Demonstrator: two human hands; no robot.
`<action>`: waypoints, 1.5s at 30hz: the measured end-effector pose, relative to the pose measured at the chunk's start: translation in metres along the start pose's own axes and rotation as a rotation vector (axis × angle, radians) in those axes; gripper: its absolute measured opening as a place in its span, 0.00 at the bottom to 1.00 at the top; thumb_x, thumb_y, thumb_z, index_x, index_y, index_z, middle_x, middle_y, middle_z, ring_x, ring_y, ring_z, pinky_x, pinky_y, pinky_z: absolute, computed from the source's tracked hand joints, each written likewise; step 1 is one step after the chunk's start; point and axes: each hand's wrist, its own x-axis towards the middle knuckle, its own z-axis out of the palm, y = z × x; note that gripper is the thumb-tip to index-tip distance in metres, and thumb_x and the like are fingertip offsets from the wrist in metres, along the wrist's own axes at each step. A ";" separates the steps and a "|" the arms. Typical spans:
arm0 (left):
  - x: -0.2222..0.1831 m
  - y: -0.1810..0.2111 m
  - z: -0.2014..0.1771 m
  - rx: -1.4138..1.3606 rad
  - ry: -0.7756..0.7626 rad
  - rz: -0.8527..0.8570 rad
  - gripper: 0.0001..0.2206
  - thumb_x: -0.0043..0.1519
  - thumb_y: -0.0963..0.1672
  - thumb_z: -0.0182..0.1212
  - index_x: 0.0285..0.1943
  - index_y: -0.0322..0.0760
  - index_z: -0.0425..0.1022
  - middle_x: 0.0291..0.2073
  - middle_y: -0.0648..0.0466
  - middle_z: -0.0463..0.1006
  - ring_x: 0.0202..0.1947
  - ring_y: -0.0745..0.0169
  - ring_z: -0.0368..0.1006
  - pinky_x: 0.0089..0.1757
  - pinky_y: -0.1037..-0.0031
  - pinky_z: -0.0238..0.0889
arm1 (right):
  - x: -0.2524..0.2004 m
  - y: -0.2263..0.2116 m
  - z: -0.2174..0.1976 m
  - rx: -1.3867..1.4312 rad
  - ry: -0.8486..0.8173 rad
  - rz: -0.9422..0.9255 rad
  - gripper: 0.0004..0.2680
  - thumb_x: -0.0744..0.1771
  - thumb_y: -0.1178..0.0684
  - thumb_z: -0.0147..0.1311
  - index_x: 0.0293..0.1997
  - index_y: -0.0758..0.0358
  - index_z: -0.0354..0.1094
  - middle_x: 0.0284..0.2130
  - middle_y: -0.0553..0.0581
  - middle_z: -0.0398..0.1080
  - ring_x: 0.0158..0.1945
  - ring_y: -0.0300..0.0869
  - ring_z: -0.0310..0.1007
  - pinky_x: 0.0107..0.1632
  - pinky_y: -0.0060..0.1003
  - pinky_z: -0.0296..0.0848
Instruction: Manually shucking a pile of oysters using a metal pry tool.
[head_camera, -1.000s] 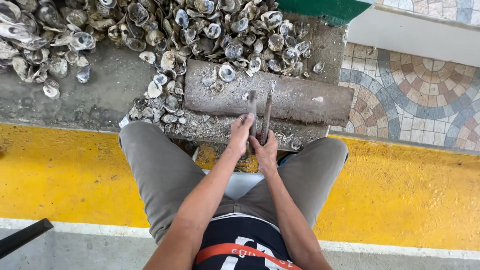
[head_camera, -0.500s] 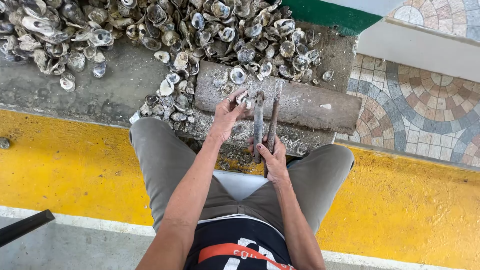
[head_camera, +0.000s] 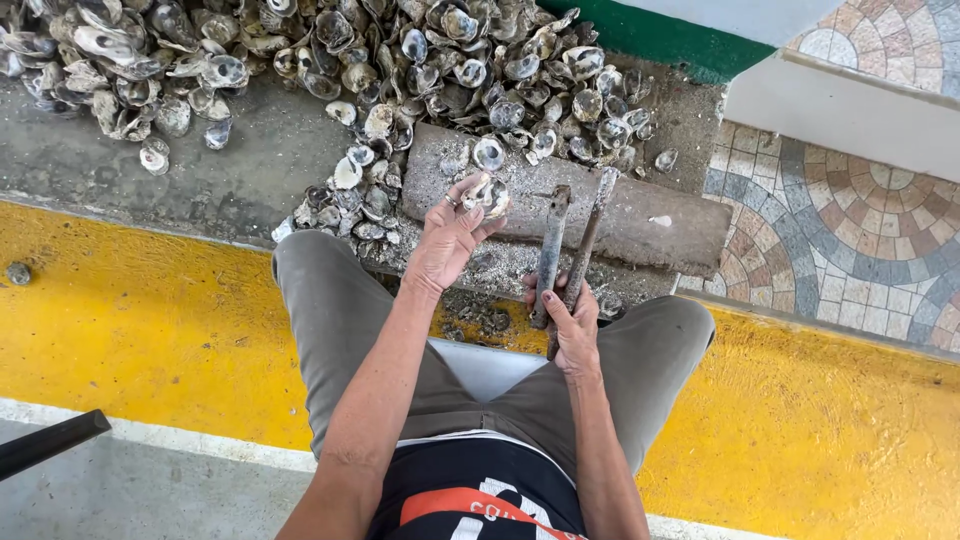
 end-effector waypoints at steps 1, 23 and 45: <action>-0.002 0.004 0.005 0.001 0.000 0.003 0.23 0.65 0.39 0.64 0.70 0.36 0.65 0.55 0.50 0.78 0.57 0.58 0.75 0.58 0.64 0.74 | 0.000 0.004 -0.003 0.000 -0.003 0.000 0.09 0.67 0.61 0.58 0.47 0.61 0.58 0.47 0.69 0.75 0.43 0.44 0.77 0.47 0.40 0.77; -0.005 0.005 0.023 -0.456 -0.094 -0.037 0.22 0.74 0.51 0.47 0.62 0.26 0.69 0.61 0.37 0.76 0.53 0.48 0.78 0.61 0.54 0.69 | 0.007 0.040 -0.032 -0.086 0.085 0.063 0.09 0.67 0.60 0.60 0.44 0.62 0.61 0.42 0.70 0.77 0.39 0.45 0.79 0.39 0.36 0.79; -0.012 -0.032 -0.072 -0.025 0.830 -0.355 0.16 0.59 0.35 0.62 0.57 0.26 0.72 0.43 0.42 0.79 0.39 0.56 0.79 0.43 0.71 0.75 | 0.018 0.064 -0.058 -0.005 0.150 0.141 0.07 0.67 0.62 0.55 0.44 0.63 0.59 0.44 0.71 0.75 0.40 0.46 0.79 0.39 0.39 0.80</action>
